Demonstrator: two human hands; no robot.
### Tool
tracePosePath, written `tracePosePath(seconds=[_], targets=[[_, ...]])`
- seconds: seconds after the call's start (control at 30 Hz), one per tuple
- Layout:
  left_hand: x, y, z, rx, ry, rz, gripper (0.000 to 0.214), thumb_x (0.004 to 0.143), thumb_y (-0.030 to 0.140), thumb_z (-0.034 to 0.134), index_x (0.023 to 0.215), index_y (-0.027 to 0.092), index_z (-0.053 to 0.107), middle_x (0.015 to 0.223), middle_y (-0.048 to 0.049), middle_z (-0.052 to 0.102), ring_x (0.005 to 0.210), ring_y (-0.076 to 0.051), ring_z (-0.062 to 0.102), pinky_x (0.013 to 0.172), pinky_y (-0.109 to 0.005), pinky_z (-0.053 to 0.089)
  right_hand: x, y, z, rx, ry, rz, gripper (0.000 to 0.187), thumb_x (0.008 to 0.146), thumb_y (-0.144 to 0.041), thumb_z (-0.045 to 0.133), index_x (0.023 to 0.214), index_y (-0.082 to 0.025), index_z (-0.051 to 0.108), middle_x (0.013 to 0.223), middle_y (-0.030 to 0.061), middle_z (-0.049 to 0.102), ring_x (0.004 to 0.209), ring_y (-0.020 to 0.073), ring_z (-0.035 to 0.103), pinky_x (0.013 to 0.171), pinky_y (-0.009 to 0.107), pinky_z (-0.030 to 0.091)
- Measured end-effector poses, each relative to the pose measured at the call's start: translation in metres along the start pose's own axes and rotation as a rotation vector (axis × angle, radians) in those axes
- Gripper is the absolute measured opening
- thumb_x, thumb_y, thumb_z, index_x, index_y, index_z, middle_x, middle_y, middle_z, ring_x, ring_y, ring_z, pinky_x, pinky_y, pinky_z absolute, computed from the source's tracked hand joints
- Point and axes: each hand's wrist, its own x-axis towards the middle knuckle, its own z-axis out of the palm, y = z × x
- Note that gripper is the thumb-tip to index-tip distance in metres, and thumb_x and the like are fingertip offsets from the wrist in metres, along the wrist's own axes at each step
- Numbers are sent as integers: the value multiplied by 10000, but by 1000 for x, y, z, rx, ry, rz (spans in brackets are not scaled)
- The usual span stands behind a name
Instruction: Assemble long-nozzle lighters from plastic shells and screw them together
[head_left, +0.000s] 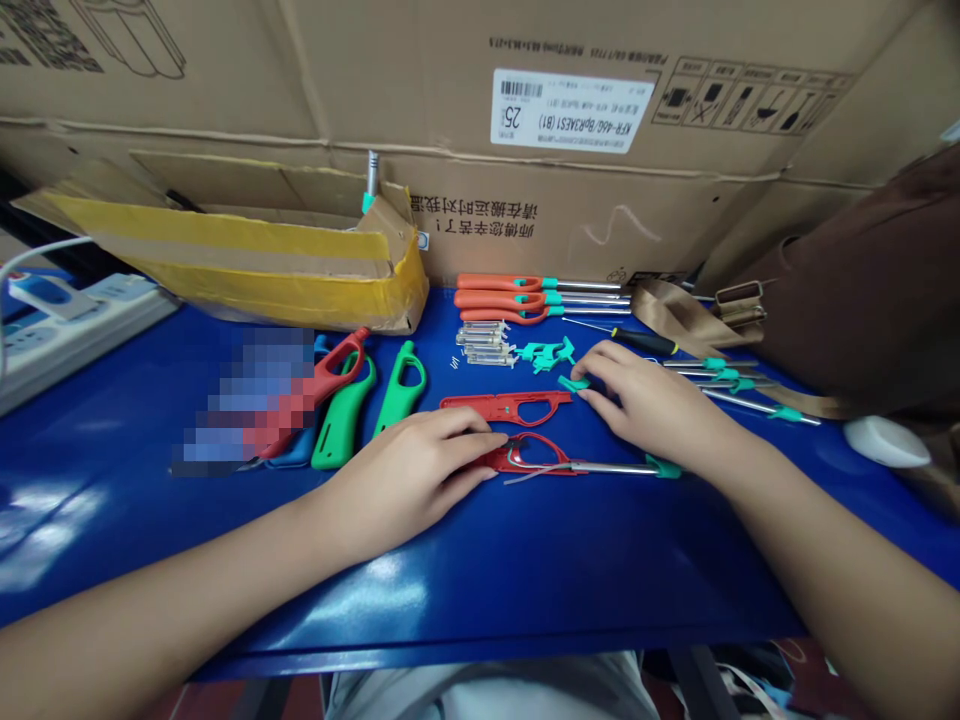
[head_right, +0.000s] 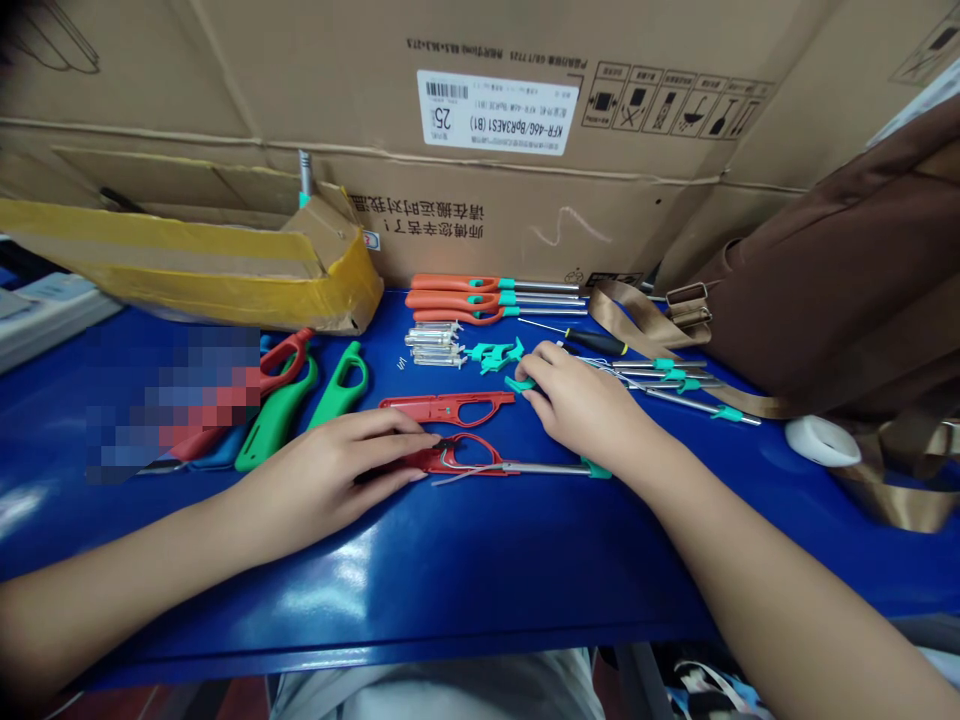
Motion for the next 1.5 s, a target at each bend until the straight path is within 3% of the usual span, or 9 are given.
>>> tracePosePath(seconds=[0.23, 0.43, 0.6, 0.87, 1.13, 1.3, 1.5], targets=[[0, 0, -1, 32, -8, 9, 302, 1029, 244, 540, 1299, 207, 669, 1194, -90, 685, 1022, -213, 694, 888, -355, 592, -4, 6, -4, -22, -32, -5, 179, 987, -305, 514, 1090, -222, 635, 1139, 70, 626, 742, 176, 634, 631, 320, 443], [1, 0, -1, 39, -36, -10, 315, 1027, 238, 537, 1322, 206, 645, 1179, -91, 673, 1032, -226, 684, 886, -364, 589, -6, 5, -8, -30, -28, -31, 115, 940, -290, 533, 963, -203, 605, 1050, 73, 620, 735, 188, 618, 612, 323, 418], [1, 0, -1, 52, -65, -34, 317, 1026, 244, 539, 1326, 211, 637, 1178, -95, 660, 1051, -242, 675, 891, -385, 588, -5, -4, -11, 342, 97, -42, 89, 900, -282, 589, 937, -201, 595, 871, 37, 645, 719, 167, 627, 667, 304, 490], [1, 1, -2, 69, -72, -47, 347, 1027, 268, 545, 1367, 211, 590, 1228, -99, 662, 1102, -255, 670, 916, -401, 587, -15, -30, -14, 780, -29, 2, 145, 844, -181, 629, 973, -220, 577, 767, -22, 637, 636, 120, 621, 526, 219, 485], [0, 1, 1, 51, 14, -45, 359, 991, 275, 602, 1340, 193, 597, 1252, -90, 678, 1098, -248, 676, 931, -403, 578, -19, -41, -4, 1087, -140, 90, 95, 879, -229, 651, 951, -227, 589, 975, 38, 709, 829, 187, 736, 612, 268, 590], [1, 7, -1, -39, 167, -46, 301, 939, 275, 687, 1220, 168, 666, 1120, -70, 710, 1007, -205, 672, 884, -347, 556, -22, -51, -9, 1055, -107, 12, 102, 891, -293, 696, 911, -223, 624, 1088, 42, 739, 884, 170, 729, 695, 271, 603], [3, 10, -2, -161, 234, 28, 81, 939, 215, 702, 983, 153, 733, 897, -33, 745, 824, -150, 670, 781, -290, 517, -24, -57, -7, 930, -66, -99, 77, 892, -257, 714, 893, -228, 642, 1070, -10, 761, 713, 84, 677, 637, 209, 559]])
